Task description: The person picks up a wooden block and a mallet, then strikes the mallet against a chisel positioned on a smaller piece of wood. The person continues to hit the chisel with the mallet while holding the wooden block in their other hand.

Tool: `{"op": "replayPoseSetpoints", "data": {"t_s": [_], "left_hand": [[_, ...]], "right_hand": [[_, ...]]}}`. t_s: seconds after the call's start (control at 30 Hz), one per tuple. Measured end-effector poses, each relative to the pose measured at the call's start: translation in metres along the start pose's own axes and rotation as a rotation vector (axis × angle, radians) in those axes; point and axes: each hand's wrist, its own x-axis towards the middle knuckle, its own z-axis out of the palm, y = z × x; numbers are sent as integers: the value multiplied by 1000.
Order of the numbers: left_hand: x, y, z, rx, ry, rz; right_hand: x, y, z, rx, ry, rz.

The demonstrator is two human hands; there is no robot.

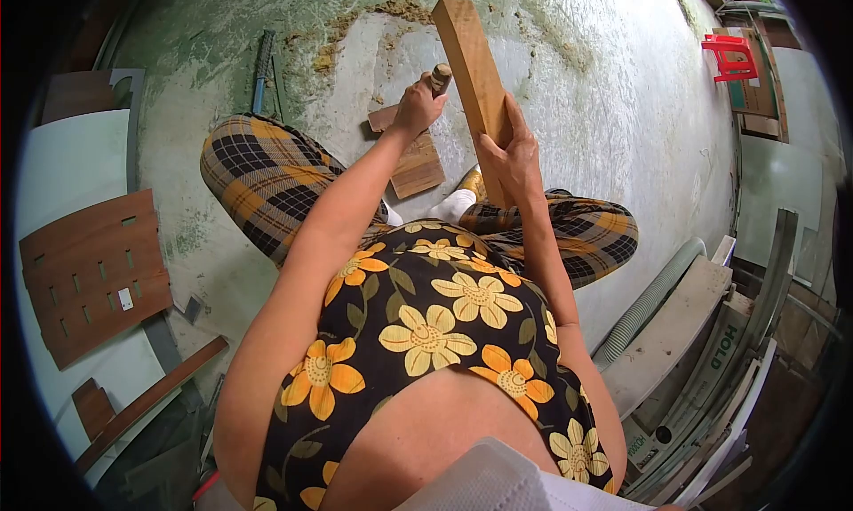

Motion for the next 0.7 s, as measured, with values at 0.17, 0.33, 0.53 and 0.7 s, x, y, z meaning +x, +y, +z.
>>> {"op": "replayPoseSetpoints", "data": {"t_s": [0.17, 0.33, 0.53, 0.7], "left_hand": [[-2, 5, 2, 20, 1, -59], [-3, 6, 1, 38, -33, -96], [-7, 14, -5, 39, -73, -124], [-7, 16, -5, 92, -152, -190]], "right_hand": [[-1, -4, -2, -8, 8, 2], [0, 3, 0, -38, 39, -62], [-3, -7, -4, -37, 50, -79], [-7, -35, -14, 77, 90, -162]]}}
